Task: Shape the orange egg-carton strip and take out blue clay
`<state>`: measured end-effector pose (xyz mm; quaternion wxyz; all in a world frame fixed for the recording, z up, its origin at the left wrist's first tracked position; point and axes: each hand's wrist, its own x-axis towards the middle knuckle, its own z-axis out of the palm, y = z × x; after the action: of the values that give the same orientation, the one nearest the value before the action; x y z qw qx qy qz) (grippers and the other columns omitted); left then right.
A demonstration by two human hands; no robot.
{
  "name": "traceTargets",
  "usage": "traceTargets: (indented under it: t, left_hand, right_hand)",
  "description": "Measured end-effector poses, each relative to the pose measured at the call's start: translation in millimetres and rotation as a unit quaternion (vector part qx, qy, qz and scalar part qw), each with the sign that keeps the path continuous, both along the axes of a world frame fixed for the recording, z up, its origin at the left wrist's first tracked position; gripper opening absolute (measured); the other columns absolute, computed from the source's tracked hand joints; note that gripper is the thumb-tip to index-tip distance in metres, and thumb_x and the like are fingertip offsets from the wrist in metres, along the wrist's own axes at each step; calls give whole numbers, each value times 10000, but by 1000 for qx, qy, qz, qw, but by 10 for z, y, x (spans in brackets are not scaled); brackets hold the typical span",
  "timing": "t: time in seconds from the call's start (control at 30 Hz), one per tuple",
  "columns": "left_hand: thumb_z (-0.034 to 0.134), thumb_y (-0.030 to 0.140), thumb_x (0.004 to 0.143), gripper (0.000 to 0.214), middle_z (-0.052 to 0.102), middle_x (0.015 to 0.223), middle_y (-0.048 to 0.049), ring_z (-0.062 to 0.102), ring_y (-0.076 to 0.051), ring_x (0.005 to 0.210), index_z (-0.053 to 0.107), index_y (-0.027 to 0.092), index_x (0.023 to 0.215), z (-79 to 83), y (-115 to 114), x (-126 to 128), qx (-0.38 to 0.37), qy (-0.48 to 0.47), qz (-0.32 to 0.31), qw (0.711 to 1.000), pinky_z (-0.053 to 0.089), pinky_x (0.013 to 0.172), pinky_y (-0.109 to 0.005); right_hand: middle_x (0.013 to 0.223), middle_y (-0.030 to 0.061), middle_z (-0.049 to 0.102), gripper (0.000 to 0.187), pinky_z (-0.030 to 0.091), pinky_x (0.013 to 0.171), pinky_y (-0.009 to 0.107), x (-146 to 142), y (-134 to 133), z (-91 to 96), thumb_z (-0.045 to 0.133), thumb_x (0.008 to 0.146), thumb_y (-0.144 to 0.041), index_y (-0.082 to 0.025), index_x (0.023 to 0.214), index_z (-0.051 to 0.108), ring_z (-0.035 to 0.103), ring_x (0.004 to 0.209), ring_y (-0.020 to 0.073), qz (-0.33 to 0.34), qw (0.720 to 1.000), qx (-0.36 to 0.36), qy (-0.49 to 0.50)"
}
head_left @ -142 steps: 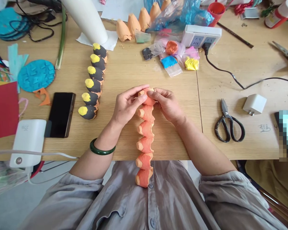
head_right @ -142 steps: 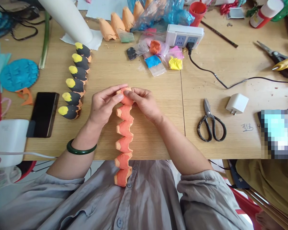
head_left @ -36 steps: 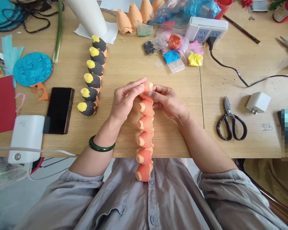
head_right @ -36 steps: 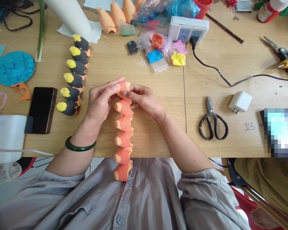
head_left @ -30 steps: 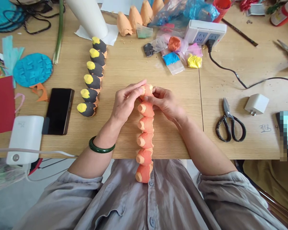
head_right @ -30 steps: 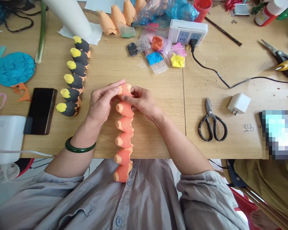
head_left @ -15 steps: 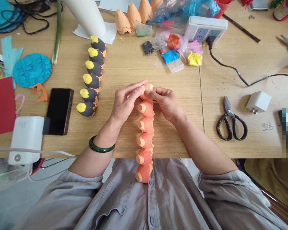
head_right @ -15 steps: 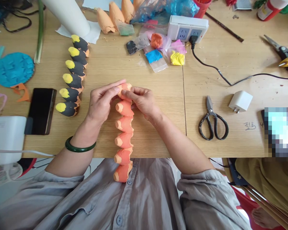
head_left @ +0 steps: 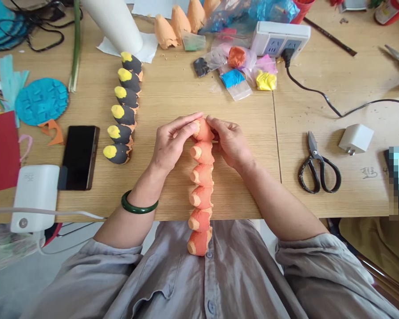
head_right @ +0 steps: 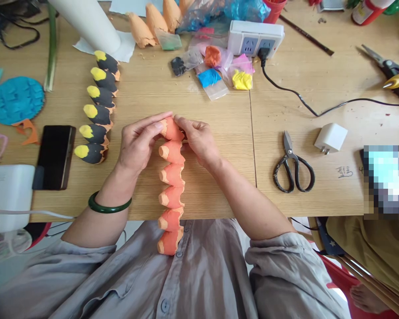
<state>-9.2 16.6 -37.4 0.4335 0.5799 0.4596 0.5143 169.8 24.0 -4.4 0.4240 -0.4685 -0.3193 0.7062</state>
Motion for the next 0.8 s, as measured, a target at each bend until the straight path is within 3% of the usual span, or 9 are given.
traceTargets:
  t: [0.2, 0.43, 0.8]
  left_hand:
    - [841, 543, 1011, 351, 886, 1316, -39, 792, -365, 1377, 930, 310, 1258, 17, -1, -1, -15, -15, 6, 1000, 594, 1290, -575]
    - [813, 478, 1022, 290, 890, 1303, -36, 783, -333, 1386, 942, 303, 1213, 91, -31, 40, -34, -42, 9, 998, 581, 1299, -518]
    - [853, 525, 985, 321, 886, 1174, -72, 816, -315, 1213, 919, 235, 1107, 143, -25, 85, -41, 6, 47, 998, 644, 1137, -439]
  right_hand:
    - [698, -26, 587, 595, 504, 537, 219, 1, 44, 45, 882, 927, -709, -242, 716, 581, 608, 653, 132, -6, 999, -40, 32]
    - [730, -13, 656, 527, 581, 607, 223, 63, 7, 8, 990, 858, -573, -219, 679, 643, 615, 690, 124, 59, 997, 24, 45]
    - [707, -16, 657, 542, 562, 523, 203, 11, 35, 6, 949, 920, -587, -208, 671, 653, 637, 645, 115, 25, 998, -25, 60]
